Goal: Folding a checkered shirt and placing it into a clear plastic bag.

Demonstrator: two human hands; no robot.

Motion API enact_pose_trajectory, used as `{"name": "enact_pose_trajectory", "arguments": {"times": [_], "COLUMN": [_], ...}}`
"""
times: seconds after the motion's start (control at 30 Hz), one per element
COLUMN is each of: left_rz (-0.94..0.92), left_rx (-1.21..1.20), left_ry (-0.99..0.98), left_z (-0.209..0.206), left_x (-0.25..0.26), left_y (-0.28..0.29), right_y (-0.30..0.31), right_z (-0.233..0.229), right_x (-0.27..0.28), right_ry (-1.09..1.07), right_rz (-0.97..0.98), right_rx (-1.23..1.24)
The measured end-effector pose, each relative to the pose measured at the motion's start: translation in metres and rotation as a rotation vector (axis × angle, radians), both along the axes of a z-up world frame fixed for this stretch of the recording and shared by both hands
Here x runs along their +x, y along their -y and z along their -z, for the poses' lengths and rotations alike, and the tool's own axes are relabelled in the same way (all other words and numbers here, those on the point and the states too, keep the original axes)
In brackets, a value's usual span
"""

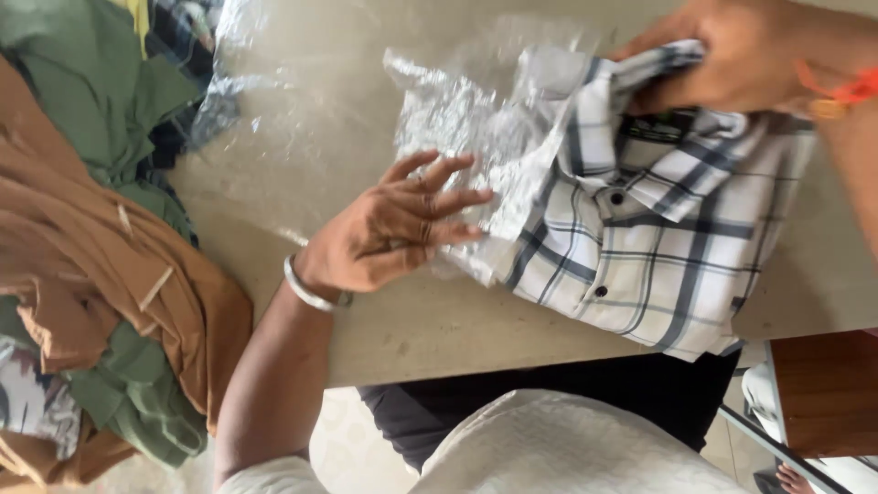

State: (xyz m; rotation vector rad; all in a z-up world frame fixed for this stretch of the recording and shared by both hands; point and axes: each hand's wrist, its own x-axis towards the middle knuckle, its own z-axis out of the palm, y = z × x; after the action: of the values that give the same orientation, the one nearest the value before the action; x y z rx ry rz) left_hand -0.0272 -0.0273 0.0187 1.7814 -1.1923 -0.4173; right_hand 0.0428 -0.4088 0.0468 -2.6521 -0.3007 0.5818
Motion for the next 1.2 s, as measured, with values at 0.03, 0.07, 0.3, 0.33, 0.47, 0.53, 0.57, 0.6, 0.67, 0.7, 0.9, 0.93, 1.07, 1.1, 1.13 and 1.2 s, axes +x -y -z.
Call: {"name": "enact_pose_trajectory", "arguments": {"times": [0.03, 0.07, 0.3, 0.33, 0.47, 0.53, 0.57, 0.6, 0.67, 0.7, 0.9, 0.93, 1.07, 1.1, 1.13, 1.2], "left_rz": [0.017, 0.030, 0.078, 0.114, 0.181, 0.110, 0.042, 0.039, -0.004, -0.010, -0.064, -0.037, -0.007, -0.002, 0.021, 0.041], "left_rx": [-0.009, -0.009, 0.122, 0.136, 0.158, 0.138, 0.117, 0.117, 0.041, 0.041, 0.031, -0.013, -0.094, -0.098, -0.134, -0.169], "left_ry": [-0.004, -0.010, 0.095, 0.027, 0.036, 0.055, 0.068, 0.064, 0.060, 0.072, -0.112, -0.111, -0.138, -0.135, -0.200, -0.271], "left_z": [-0.003, -0.006, -0.020, -0.023, -0.032, -0.029, -0.028, -0.025, -0.022, -0.013, 0.003, 0.010, 0.008, 0.009, 0.009, 0.009], "left_x": [-0.001, -0.005, -0.014, -0.016, -0.021, -0.020, -0.022, -0.021, -0.015, -0.008, 0.000, 0.000, -0.003, -0.003, -0.005, -0.008], "left_y": [0.002, 0.000, 0.010, 0.009, 0.002, 0.009, 0.012, 0.011, 0.009, 0.006, 0.008, 0.004, 0.002, 0.003, 0.004, 0.004], "right_y": [0.004, 0.005, 0.009, 0.009, 0.013, 0.014, 0.014, 0.017, 0.022, 0.033, 0.071, 0.065, 0.028, 0.027, 0.023, 0.020], "right_z": [0.005, 0.012, -0.001, -0.003, -0.006, 0.005, 0.012, 0.022, 0.038, 0.040, 0.061, 0.064, 0.030, 0.025, 0.022, 0.023], "right_x": [0.006, 0.011, 0.008, 0.005, -0.013, -0.013, -0.015, -0.014, -0.006, 0.004, 0.026, 0.026, 0.010, 0.009, 0.006, 0.001], "right_ry": [-0.028, -0.056, 0.238, 0.244, 0.301, 0.303, 0.299, 0.294, 0.173, 0.185, -0.102, -0.126, -0.238, -0.233, -0.242, -0.257], "right_rz": [0.026, 0.048, -0.205, -0.288, -0.505, -0.493, -0.479, -0.481, -0.360, -0.367, -0.446, -0.293, 0.177, 0.181, 0.168, 0.155], "right_rx": [0.080, 0.170, 0.360, 0.421, 0.557, 0.505, 0.454, 0.454, 0.212, 0.209, 0.603, 0.637, 0.572, 0.569, 0.542, 0.516]}}
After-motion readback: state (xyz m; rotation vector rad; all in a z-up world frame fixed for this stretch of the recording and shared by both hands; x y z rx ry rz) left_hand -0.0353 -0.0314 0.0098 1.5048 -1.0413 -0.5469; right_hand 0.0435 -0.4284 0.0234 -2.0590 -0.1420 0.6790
